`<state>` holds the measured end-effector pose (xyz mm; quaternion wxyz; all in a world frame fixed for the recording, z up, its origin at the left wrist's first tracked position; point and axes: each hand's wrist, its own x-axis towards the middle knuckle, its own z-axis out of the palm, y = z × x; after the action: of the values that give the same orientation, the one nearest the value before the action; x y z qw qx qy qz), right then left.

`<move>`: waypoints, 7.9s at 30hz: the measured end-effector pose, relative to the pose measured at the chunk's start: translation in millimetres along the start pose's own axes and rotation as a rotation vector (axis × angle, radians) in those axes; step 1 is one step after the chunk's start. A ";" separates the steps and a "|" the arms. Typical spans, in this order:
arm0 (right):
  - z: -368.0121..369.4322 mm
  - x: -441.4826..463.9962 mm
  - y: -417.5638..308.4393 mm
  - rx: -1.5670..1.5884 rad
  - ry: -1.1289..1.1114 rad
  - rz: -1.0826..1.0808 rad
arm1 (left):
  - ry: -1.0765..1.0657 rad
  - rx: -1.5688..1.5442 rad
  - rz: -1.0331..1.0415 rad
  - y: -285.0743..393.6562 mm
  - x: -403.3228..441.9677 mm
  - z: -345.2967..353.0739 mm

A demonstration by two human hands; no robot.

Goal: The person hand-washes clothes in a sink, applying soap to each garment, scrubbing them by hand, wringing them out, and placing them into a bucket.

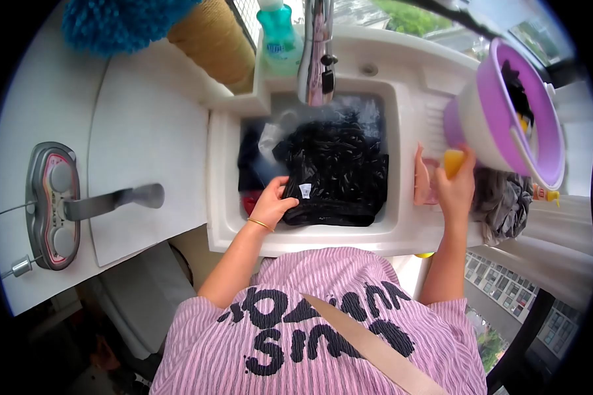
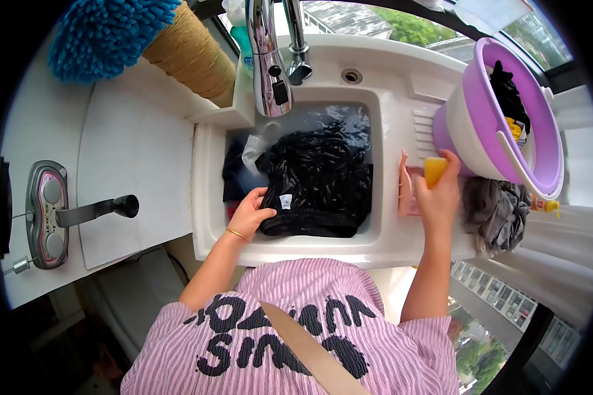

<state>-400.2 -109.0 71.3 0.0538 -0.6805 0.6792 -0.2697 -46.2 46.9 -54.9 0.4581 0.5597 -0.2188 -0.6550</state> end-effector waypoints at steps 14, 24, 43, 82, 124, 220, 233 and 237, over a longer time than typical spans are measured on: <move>128.7 -86.7 -98.8 1.117 -1.136 0.562 | -0.465 -0.328 -0.250 19.5 -22.9 30.4; 58.4 -113.7 -167.6 0.827 -1.019 -0.709 | -0.349 -0.912 -0.151 11.5 31.5 67.8; 174.0 -45.4 -50.7 1.141 -0.891 0.715 | -0.436 0.383 0.548 72.0 4.7 67.8; 130.9 -83.9 -154.5 0.549 -0.258 -0.273 | -0.388 -1.137 -0.179 42.3 -21.2 71.1; 182.5 -88.6 -114.7 1.109 -0.674 -0.042 | -0.079 -0.707 -0.135 40.2 -19.3 -13.4; 232.7 -21.5 -57.9 0.053 -0.699 -0.170 | 0.555 1.676 0.325 27.9 103.0 38.5; 184.1 0.0 -74.7 0.292 -0.679 0.122 | 0.333 0.649 0.055 49.6 92.5 38.5; 135.2 -1.5 -121.2 1.001 -0.642 0.116 | 0.085 -0.661 -0.450 92.6 61.0 82.9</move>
<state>-232.1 -138.6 9.4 0.5850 -0.5817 0.4555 -0.3345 -87.9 -68.2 9.6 0.4671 0.4426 0.1510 -0.7504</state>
